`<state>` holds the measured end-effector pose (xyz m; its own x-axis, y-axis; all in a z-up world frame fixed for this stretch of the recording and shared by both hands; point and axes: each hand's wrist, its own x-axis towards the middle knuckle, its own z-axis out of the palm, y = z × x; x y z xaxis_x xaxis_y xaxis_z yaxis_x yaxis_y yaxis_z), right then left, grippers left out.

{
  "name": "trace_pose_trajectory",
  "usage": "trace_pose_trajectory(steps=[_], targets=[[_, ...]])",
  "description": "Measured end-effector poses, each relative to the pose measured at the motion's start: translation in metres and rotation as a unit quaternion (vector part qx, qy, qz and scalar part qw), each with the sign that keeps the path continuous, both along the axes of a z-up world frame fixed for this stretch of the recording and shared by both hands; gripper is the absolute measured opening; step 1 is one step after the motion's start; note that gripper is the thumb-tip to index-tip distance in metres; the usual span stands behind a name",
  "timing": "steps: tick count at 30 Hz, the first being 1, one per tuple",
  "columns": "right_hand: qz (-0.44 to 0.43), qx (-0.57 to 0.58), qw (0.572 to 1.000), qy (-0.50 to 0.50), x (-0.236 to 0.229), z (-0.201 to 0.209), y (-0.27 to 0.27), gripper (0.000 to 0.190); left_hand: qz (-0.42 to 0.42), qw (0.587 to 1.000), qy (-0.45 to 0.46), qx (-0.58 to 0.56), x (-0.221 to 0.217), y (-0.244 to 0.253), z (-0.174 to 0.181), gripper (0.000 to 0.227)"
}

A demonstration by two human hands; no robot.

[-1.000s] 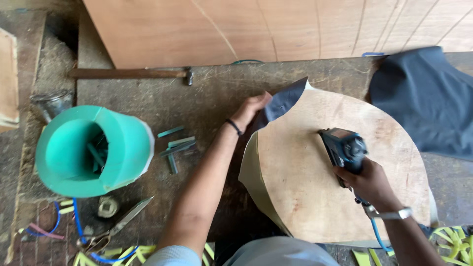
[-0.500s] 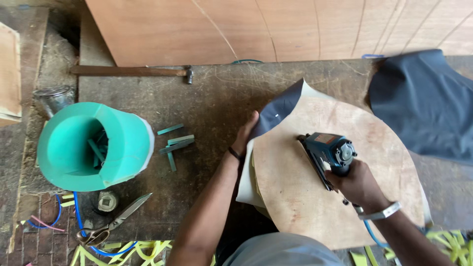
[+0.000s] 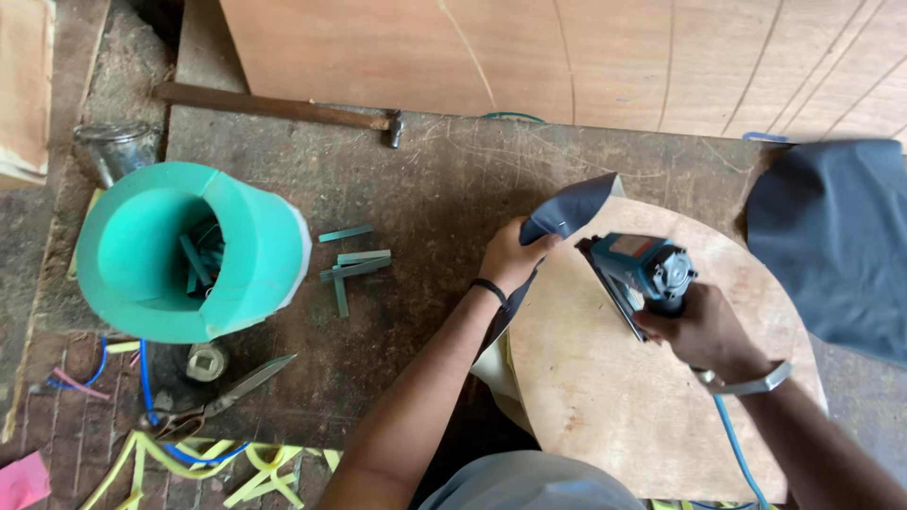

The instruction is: The person staples a dark fabric onto a circular wooden board using a pneumatic staple gun. They pull the fabric taut and work around the perimeter, securing the material to the board's edge.

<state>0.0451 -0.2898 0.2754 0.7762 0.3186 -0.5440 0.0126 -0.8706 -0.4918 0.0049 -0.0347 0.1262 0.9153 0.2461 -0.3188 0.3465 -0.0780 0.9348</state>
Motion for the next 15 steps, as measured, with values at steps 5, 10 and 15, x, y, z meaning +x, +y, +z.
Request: trace_pose_trajectory(steps=[5, 10, 15], targets=[[0.042, -0.029, 0.999, 0.003, 0.016, 0.013, 0.04, 0.021, 0.018, 0.999, 0.001, 0.026, -0.002, -0.005, 0.018, 0.06], [0.062, -0.04, 0.997, 0.009, 0.018, 0.017, 0.05, 0.021, 0.001, 0.999, 0.021, 0.05, -0.002, -0.006, 0.024, 0.051], [0.015, -0.02, 0.999, 0.043, 0.015, 0.013, 0.044, 0.022, -0.036, 0.998, 0.012, 0.046, 0.001, -0.008, 0.005, 0.044]])
